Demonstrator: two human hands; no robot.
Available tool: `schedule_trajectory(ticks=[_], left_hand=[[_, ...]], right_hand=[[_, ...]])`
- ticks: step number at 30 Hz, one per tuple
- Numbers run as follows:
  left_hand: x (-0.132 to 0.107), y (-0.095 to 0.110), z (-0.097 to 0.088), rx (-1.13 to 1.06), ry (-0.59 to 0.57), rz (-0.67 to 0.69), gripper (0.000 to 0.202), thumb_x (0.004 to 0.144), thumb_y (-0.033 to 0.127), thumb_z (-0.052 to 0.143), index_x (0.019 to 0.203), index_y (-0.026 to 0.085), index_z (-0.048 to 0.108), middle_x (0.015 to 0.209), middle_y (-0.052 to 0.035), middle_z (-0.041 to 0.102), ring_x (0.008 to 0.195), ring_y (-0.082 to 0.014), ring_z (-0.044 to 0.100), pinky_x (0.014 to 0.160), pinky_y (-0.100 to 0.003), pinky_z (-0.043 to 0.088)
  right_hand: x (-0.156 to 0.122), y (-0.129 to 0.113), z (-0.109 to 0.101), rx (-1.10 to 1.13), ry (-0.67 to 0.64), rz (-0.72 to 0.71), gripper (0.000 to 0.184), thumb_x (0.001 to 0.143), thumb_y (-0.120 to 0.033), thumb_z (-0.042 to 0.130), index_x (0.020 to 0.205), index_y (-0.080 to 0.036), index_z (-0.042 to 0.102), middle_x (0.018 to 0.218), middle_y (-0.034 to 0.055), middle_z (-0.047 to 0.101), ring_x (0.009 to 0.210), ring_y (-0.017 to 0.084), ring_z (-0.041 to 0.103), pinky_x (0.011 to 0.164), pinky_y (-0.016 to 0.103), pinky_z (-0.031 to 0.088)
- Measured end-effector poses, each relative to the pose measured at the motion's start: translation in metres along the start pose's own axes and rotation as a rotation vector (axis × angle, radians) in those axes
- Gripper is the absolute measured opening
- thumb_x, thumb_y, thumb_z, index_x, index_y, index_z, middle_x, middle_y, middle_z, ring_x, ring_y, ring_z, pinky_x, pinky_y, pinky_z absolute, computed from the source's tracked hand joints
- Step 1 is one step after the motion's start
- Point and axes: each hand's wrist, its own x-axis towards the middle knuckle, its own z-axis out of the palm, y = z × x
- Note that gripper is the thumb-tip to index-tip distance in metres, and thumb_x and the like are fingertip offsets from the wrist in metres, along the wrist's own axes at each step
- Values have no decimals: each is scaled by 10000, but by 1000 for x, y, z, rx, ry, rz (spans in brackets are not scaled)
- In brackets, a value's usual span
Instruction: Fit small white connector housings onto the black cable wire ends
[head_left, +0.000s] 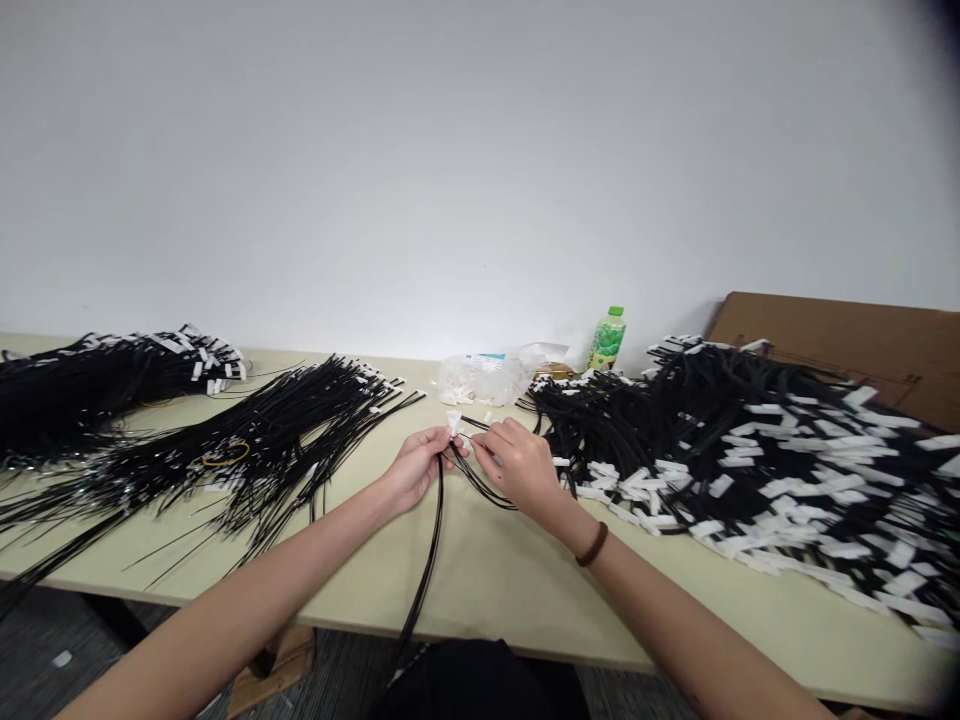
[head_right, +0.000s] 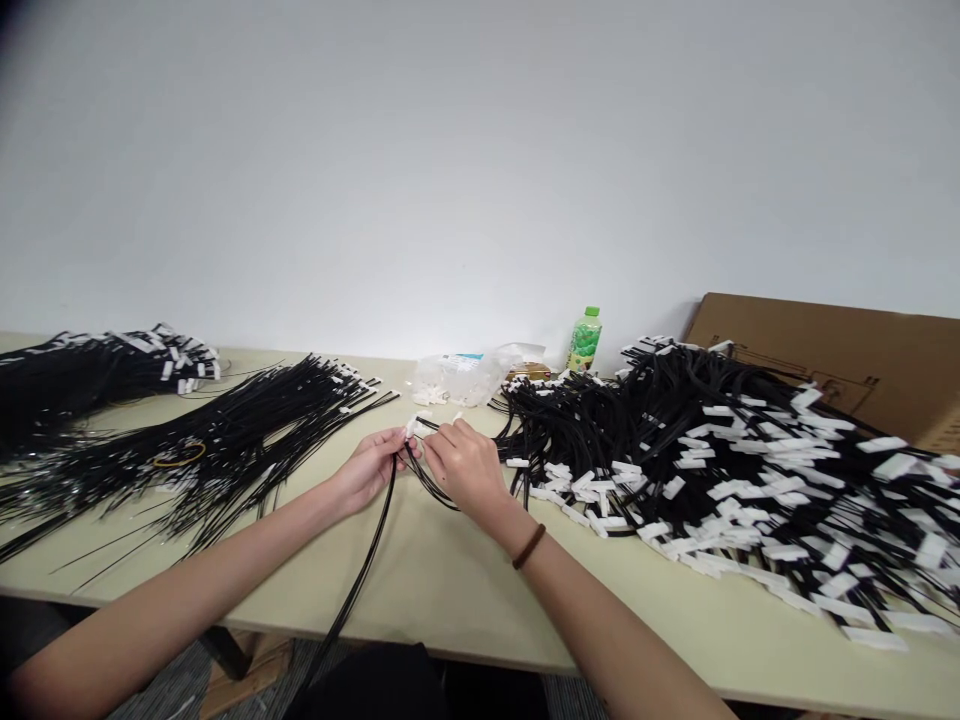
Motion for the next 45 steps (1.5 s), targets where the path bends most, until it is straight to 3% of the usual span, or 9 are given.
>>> schedule_trajectory(ticks=[45], left_hand=[[0, -2, 0, 0, -9, 11, 148, 694, 234, 639, 660, 100, 588, 639, -34, 584, 552, -80, 487, 476, -177, 340]], right_hand=[[0, 0, 1, -32, 31, -20, 313, 895, -206, 405, 620, -156, 545, 609, 23, 515, 619, 141, 431, 583, 255, 295]])
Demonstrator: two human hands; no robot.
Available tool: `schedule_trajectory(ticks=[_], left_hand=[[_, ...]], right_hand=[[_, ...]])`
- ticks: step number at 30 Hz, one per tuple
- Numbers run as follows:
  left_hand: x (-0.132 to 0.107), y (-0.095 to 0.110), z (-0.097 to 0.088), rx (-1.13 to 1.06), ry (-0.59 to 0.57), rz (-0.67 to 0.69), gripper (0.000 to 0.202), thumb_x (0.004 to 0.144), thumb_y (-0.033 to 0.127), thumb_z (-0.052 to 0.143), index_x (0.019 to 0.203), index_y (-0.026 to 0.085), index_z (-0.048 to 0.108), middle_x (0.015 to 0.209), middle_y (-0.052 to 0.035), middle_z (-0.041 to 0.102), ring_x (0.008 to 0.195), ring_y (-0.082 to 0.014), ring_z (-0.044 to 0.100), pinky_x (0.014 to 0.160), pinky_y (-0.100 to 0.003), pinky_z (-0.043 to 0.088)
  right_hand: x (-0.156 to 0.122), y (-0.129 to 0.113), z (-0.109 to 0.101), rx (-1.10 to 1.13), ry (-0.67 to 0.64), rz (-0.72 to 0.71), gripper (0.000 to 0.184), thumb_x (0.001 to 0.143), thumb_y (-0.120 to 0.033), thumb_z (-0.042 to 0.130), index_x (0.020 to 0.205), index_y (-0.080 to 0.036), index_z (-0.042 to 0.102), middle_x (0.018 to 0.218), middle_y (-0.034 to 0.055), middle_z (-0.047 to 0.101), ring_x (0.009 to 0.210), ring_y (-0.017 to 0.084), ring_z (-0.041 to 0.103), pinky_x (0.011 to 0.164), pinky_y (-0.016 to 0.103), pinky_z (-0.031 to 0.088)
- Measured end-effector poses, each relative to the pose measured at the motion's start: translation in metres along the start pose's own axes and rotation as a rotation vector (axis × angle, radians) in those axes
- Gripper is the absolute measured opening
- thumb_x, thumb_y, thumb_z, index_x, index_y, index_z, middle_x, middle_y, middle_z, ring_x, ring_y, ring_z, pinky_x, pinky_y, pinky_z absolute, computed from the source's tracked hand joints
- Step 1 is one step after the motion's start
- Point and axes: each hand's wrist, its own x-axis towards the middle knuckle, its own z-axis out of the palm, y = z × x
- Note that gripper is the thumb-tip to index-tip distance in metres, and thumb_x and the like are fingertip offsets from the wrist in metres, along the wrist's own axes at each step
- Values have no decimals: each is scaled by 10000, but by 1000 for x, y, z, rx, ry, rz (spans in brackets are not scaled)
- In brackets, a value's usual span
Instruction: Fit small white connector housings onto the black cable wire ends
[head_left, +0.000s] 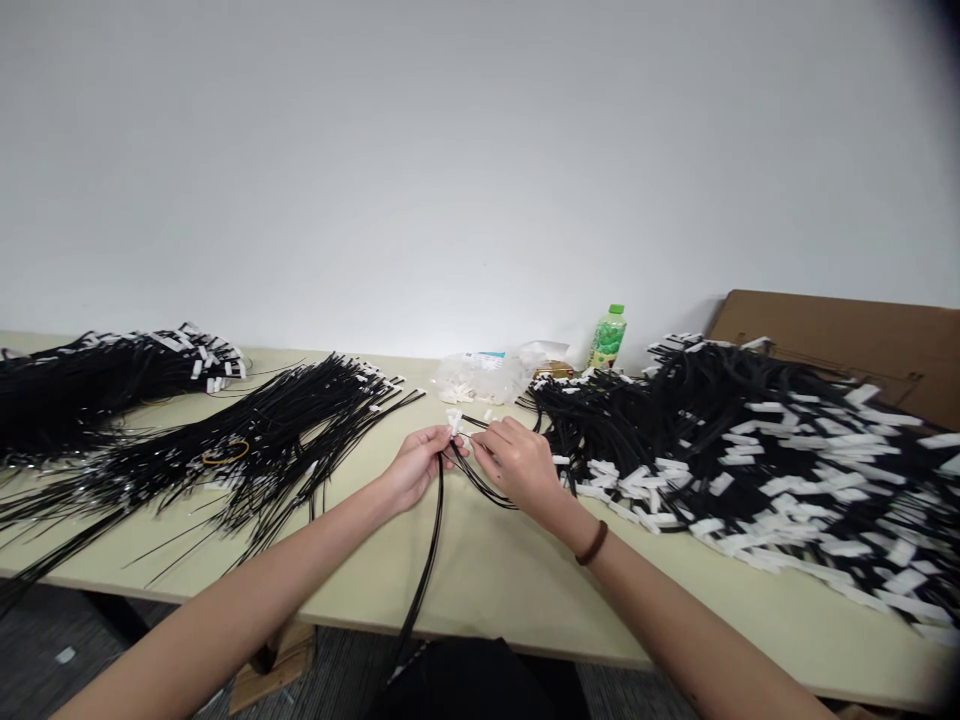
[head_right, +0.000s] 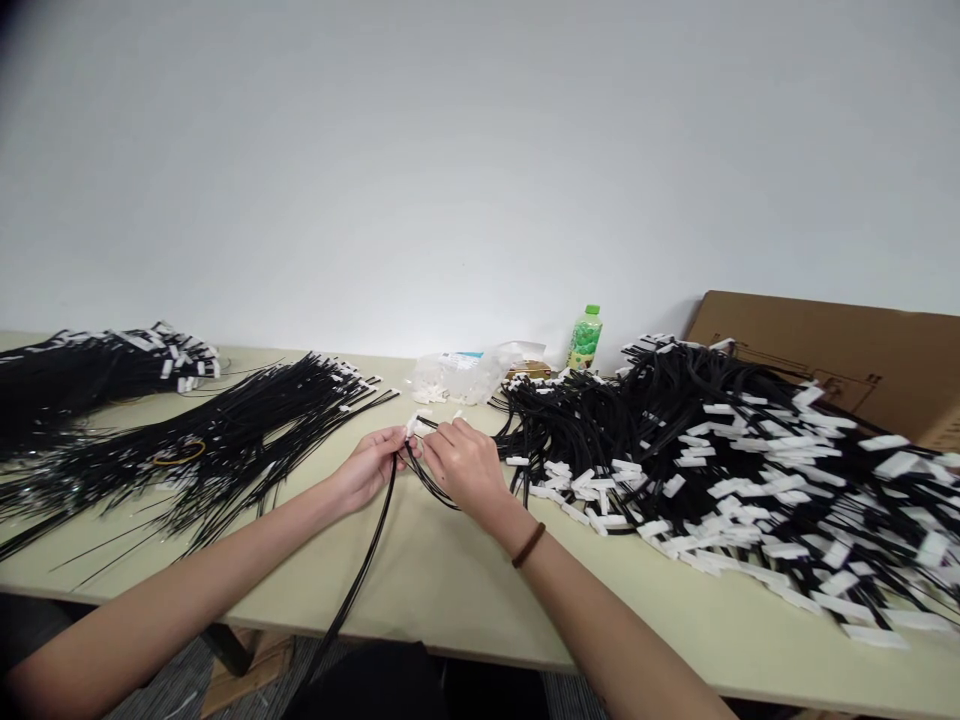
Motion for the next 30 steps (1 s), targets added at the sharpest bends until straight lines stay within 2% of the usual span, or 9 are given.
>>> schedule_trajectory(ticks=[30], left_hand=[[-1, 2, 1, 27, -4, 0, 183, 682, 270, 651, 662, 101, 583, 637, -38, 583, 554, -86, 486, 473, -182, 344]], right_hand=[[-2, 1, 0, 9, -44, 22, 269, 885, -193, 421, 655, -157, 555, 635, 20, 525, 639, 141, 452, 581, 257, 291]])
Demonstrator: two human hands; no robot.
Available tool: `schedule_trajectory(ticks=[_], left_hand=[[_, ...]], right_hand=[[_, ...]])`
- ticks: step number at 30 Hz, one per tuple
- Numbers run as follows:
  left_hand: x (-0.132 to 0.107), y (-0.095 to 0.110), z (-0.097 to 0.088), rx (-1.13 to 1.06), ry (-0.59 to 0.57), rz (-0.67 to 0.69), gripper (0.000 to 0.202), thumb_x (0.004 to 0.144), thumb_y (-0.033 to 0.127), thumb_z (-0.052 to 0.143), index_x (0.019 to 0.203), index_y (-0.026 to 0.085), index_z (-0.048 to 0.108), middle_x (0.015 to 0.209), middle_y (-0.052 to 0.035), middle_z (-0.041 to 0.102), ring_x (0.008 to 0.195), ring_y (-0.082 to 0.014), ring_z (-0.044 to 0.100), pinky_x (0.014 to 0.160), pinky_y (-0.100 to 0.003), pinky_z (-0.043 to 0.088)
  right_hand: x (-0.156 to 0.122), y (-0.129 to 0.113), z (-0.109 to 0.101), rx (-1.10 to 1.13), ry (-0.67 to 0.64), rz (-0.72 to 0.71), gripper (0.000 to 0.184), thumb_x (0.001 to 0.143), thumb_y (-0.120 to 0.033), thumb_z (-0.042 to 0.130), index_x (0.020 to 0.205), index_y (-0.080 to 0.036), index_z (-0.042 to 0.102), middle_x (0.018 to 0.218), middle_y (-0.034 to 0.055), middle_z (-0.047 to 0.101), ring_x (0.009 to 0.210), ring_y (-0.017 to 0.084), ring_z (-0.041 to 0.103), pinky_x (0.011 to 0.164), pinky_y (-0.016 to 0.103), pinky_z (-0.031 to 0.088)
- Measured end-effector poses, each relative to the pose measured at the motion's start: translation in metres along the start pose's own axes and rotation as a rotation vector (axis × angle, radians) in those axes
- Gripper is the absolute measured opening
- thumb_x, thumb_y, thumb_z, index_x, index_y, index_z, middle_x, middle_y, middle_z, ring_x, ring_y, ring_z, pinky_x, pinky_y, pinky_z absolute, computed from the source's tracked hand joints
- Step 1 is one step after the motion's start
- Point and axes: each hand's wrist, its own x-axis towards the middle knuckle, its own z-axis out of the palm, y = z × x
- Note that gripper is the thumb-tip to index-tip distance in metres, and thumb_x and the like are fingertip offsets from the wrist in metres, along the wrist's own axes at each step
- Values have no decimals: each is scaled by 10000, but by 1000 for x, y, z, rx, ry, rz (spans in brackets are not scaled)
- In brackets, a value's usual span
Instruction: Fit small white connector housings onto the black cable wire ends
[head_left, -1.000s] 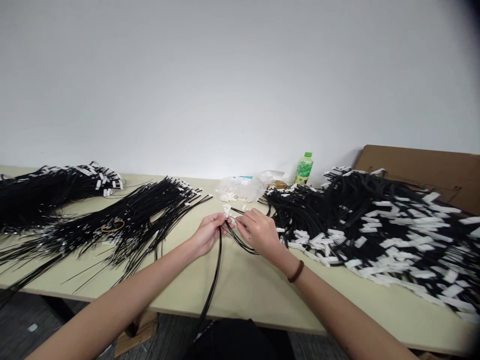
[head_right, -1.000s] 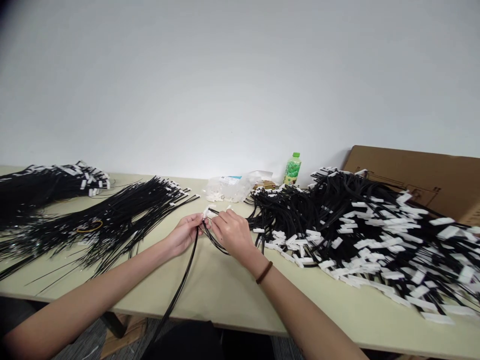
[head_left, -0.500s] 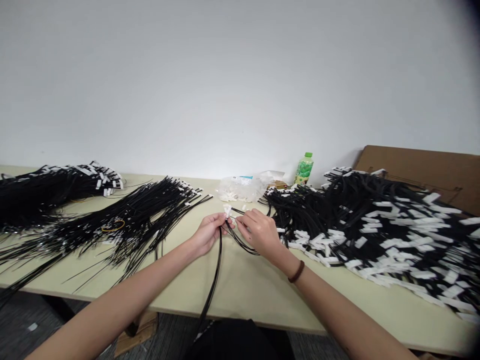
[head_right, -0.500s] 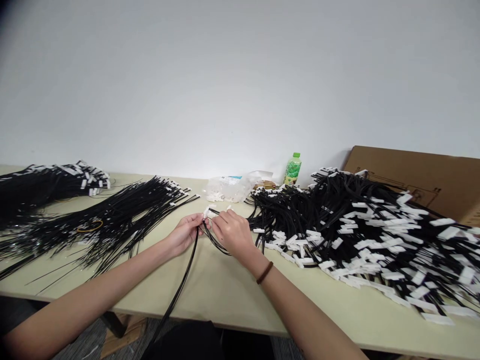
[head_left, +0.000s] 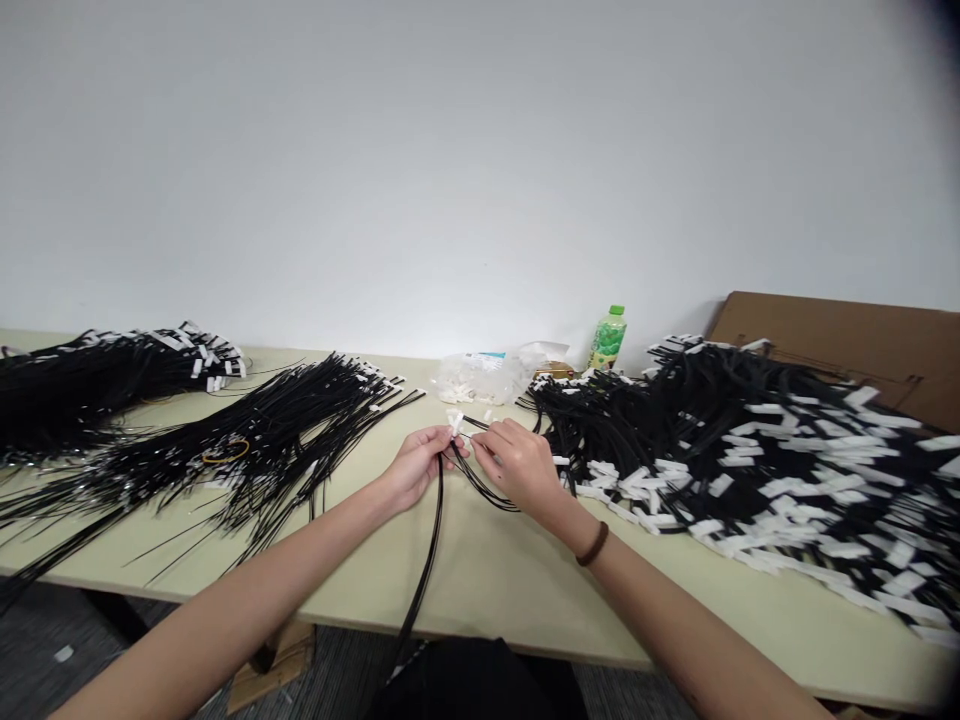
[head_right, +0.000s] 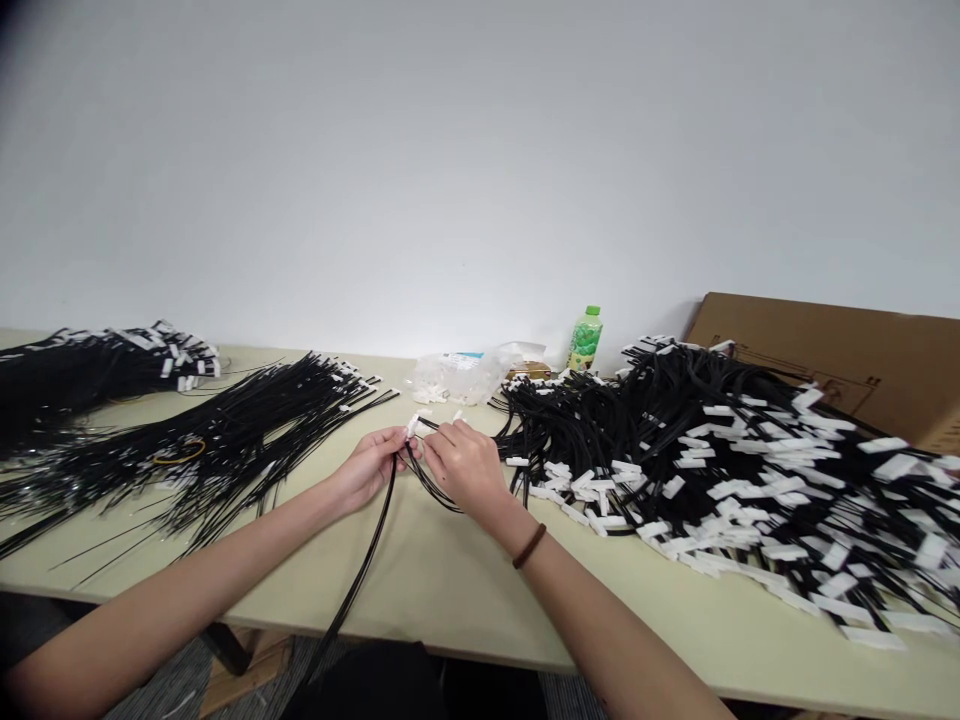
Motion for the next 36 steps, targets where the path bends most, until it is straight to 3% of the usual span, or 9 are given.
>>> schedule_trajectory(ticks=[36], left_hand=[[0, -1, -2, 46, -24, 3, 220, 695, 317, 635, 663, 105, 588, 641, -43, 586, 552, -90, 488, 474, -189, 333]], right_hand=[[-1, 1, 1, 45, -8, 15, 256, 886, -200, 422, 678, -158, 564, 641, 25, 538, 640, 130, 496, 593, 231, 310]])
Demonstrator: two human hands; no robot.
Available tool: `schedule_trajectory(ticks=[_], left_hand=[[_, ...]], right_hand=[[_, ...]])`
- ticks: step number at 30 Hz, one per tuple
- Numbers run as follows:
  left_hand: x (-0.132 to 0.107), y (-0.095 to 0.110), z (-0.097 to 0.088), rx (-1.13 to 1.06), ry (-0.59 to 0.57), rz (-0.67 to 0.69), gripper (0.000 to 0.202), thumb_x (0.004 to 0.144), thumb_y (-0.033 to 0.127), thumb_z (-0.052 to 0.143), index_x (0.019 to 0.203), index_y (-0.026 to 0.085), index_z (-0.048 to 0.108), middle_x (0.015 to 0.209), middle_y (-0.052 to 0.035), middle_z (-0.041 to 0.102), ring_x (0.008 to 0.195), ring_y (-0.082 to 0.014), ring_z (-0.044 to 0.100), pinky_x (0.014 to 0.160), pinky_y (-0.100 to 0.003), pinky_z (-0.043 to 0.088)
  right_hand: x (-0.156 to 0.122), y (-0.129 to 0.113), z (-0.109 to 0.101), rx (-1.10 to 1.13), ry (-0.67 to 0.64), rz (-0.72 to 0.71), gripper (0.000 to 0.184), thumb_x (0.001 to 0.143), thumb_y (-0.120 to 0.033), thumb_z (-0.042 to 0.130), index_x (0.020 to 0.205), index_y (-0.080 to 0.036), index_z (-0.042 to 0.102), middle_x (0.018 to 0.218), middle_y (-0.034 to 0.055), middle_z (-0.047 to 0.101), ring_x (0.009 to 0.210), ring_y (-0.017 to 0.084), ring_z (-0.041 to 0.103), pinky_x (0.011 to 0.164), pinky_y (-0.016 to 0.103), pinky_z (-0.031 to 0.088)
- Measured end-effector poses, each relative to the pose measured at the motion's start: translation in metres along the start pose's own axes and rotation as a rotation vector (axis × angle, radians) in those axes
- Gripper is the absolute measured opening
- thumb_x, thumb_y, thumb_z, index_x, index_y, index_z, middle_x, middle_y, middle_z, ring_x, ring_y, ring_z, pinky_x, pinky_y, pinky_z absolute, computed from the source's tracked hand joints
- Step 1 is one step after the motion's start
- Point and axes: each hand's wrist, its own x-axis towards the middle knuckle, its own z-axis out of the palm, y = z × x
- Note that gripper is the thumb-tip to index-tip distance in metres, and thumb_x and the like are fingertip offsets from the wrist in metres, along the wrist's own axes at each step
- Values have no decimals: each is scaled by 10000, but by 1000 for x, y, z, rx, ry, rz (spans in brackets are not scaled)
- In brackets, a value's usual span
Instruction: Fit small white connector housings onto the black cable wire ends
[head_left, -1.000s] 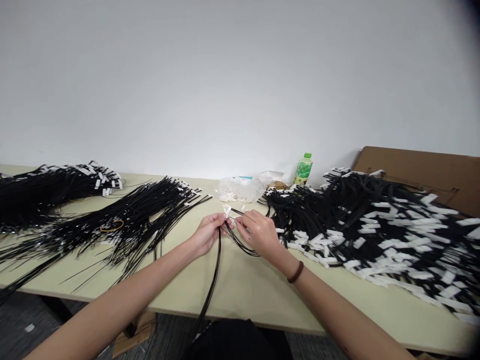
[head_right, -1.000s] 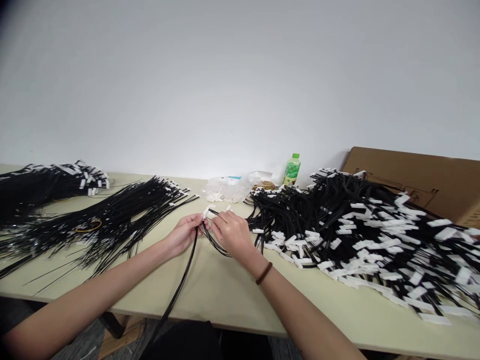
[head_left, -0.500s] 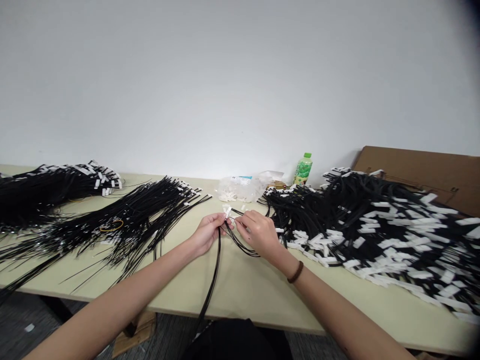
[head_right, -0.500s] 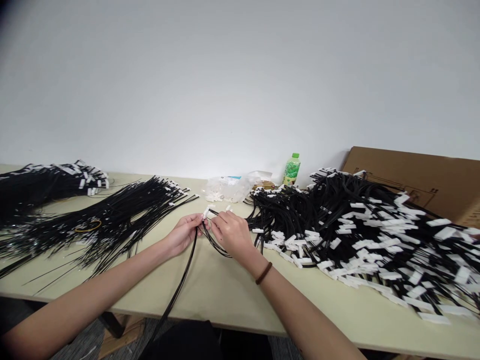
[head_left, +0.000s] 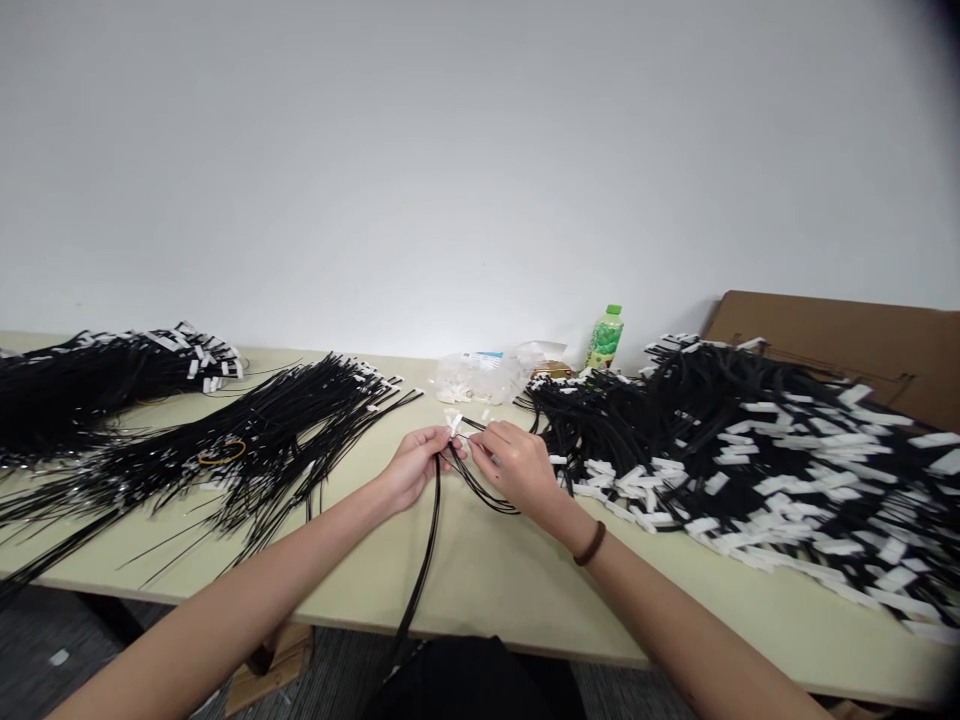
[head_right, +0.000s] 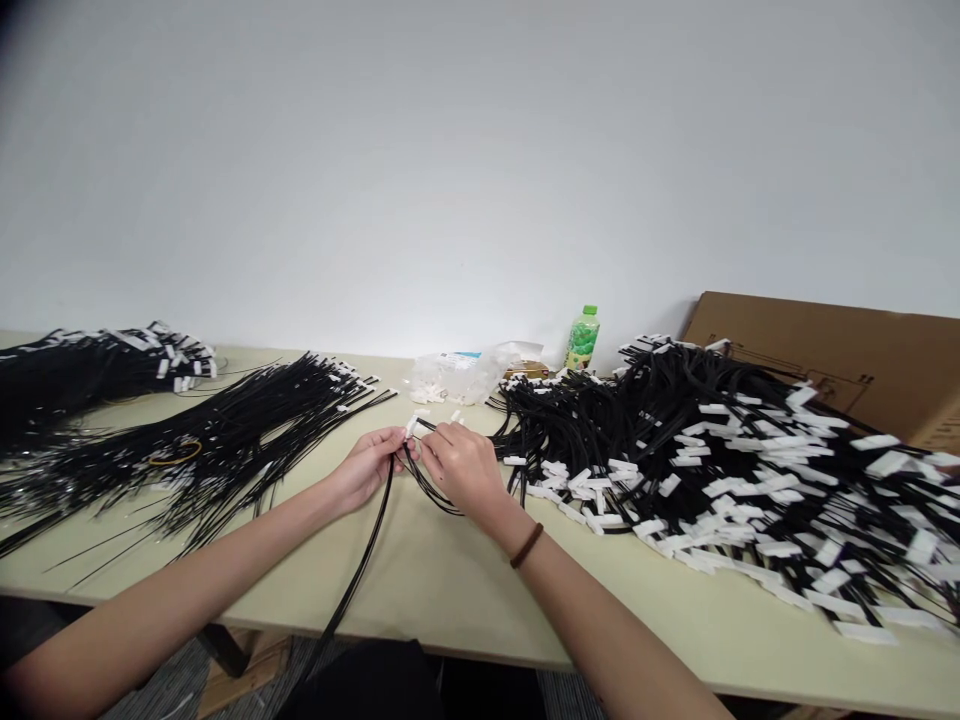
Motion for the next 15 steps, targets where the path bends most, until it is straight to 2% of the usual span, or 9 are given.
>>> schedule_trajectory(ticks=[15], left_hand=[[0, 0, 0, 9, -14, 7, 224, 705, 320, 624, 665, 102, 590, 637, -45, 585, 557, -93, 487, 477, -191, 337]], right_hand=[[-1, -1, 0, 15, 2, 10, 250, 881, -196, 417, 677, -160, 558, 635, 21, 531, 614, 124, 485, 573, 234, 291]])
